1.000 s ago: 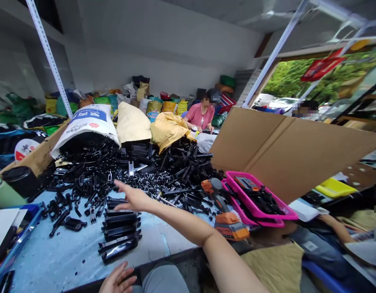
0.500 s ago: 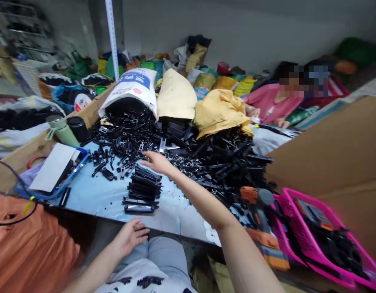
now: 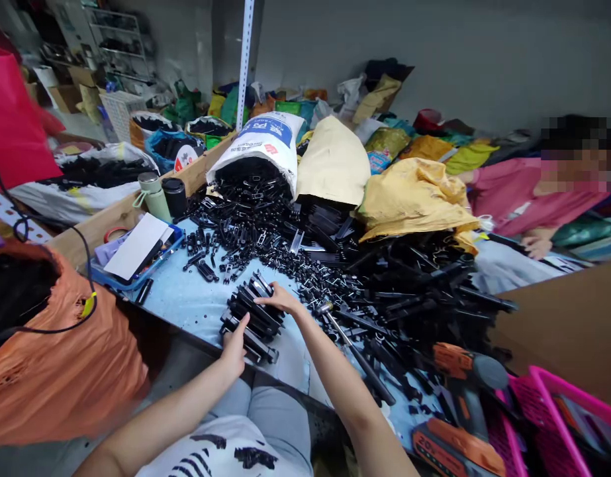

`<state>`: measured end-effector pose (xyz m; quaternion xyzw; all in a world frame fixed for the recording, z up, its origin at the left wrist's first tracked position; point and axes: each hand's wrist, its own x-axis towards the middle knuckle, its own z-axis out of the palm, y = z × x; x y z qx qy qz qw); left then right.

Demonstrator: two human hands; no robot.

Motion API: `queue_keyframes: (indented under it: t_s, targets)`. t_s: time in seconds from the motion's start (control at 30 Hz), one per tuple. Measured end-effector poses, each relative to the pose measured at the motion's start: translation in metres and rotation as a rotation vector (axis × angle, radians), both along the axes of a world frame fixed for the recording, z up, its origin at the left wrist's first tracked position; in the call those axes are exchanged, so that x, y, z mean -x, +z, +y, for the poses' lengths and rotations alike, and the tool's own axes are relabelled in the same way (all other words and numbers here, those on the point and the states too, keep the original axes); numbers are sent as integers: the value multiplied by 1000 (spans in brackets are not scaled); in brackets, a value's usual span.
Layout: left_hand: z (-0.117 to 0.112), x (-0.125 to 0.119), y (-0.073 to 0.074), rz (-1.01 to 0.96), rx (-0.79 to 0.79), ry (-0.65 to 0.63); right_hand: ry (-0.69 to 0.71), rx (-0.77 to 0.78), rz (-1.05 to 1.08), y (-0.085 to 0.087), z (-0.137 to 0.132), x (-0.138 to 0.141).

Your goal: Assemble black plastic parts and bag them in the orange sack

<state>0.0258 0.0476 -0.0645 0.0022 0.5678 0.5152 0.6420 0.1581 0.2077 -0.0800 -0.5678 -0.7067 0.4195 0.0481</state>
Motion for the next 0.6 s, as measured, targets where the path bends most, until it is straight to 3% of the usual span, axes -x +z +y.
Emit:
queue_keyframes:
  t_s: [0.13, 0.23, 0.33, 0.43, 0.53, 0.6]
  targets:
    - [-11, 1, -4, 127, -57, 83, -50, 87, 270, -7, -14, -13]
    - [-12, 5, -3, 74, -131, 13, -61, 114, 462, -10, -27, -13]
    - [-12, 11, -7, 23, -185, -43, -37, 122, 518, -13, -52, -12]
    - [-19, 19, -10, 91, -292, -70, -58, 85, 570, -18, -80, -13]
    - [-26, 36, 3, 235, -421, -96, -117, 31, 620, -10, -94, -7]
    - [-24, 57, 27, 310, -513, -103, -139, -53, 667, 9, -91, 11]
